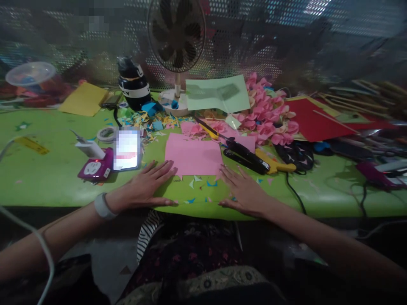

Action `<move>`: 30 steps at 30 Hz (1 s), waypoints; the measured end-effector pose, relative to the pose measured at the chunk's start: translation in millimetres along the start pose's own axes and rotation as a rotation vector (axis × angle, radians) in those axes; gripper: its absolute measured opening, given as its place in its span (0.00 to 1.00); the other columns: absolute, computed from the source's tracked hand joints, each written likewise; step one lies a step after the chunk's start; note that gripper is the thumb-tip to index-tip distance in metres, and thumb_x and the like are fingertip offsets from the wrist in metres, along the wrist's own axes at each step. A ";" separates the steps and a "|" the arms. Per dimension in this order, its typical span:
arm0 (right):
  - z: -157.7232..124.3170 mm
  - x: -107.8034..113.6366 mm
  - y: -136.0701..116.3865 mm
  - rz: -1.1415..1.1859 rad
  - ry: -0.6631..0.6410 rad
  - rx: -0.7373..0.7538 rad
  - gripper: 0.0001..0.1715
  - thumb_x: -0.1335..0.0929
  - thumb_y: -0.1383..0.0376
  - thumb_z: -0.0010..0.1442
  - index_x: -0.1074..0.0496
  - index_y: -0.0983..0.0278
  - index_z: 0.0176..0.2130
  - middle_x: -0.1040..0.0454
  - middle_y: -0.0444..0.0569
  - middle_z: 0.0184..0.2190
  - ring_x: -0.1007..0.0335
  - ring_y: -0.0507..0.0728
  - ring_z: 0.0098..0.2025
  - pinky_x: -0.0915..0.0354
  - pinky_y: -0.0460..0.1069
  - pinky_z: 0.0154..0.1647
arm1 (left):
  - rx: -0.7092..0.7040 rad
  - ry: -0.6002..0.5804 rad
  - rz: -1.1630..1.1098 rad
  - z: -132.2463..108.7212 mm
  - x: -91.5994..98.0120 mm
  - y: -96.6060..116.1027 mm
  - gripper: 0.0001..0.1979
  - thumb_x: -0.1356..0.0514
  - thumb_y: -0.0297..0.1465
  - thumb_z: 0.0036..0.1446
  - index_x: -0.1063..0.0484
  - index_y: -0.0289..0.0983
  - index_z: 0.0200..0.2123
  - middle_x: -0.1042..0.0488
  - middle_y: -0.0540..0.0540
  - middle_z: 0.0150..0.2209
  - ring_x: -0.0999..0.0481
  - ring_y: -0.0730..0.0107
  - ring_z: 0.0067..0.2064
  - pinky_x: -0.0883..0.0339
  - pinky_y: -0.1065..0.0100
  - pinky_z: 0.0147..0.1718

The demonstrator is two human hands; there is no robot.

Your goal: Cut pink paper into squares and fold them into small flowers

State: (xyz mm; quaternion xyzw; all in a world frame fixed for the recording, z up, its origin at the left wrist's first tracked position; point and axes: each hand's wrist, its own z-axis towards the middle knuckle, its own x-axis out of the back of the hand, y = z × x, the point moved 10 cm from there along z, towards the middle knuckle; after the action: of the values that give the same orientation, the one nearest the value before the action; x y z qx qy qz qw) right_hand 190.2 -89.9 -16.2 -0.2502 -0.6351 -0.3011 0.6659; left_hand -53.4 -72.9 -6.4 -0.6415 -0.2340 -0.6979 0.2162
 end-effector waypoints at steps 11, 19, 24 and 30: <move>20.1 -5.8 19.2 0.092 -0.030 -0.035 0.57 0.45 0.35 0.69 0.61 0.69 0.78 0.48 0.65 0.75 0.51 0.69 0.77 0.53 0.67 0.76 | 0.128 0.038 0.081 -7.5 -0.6 -7.6 0.48 0.57 0.63 0.66 0.52 0.37 0.77 0.47 0.39 0.76 0.51 0.52 0.77 0.63 0.49 0.75; 16.1 -10.4 28.3 0.115 -0.036 -0.063 0.53 0.46 0.36 0.70 0.53 0.68 0.77 0.47 0.62 0.75 0.50 0.68 0.77 0.52 0.66 0.76 | 0.151 0.040 0.090 -7.7 -0.2 -7.6 0.46 0.59 0.63 0.66 0.50 0.41 0.76 0.43 0.41 0.75 0.46 0.54 0.76 0.68 0.47 0.76; 8.7 -8.2 27.4 0.092 0.006 -0.073 0.53 0.45 0.37 0.71 0.52 0.69 0.77 0.44 0.64 0.74 0.48 0.68 0.76 0.49 0.66 0.75 | 0.171 0.039 0.077 -8.4 -2.1 -9.9 0.45 0.59 0.63 0.67 0.49 0.42 0.76 0.42 0.42 0.74 0.45 0.53 0.76 0.66 0.47 0.75; 3.8 0.4 24.5 0.071 0.084 -0.084 0.47 0.43 0.41 0.72 0.39 0.73 0.72 0.37 0.66 0.71 0.40 0.68 0.72 0.40 0.64 0.72 | 0.211 0.029 0.055 -6.0 -2.9 -16.5 0.43 0.55 0.62 0.67 0.41 0.41 0.73 0.40 0.40 0.74 0.44 0.49 0.75 0.58 0.45 0.74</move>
State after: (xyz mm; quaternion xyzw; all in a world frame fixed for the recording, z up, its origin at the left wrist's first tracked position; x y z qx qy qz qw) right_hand 205.2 -70.3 -14.4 -0.2875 -0.5842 -0.3136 0.6911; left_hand -67.8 -63.4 -10.5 -0.6112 -0.2853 -0.6724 0.3048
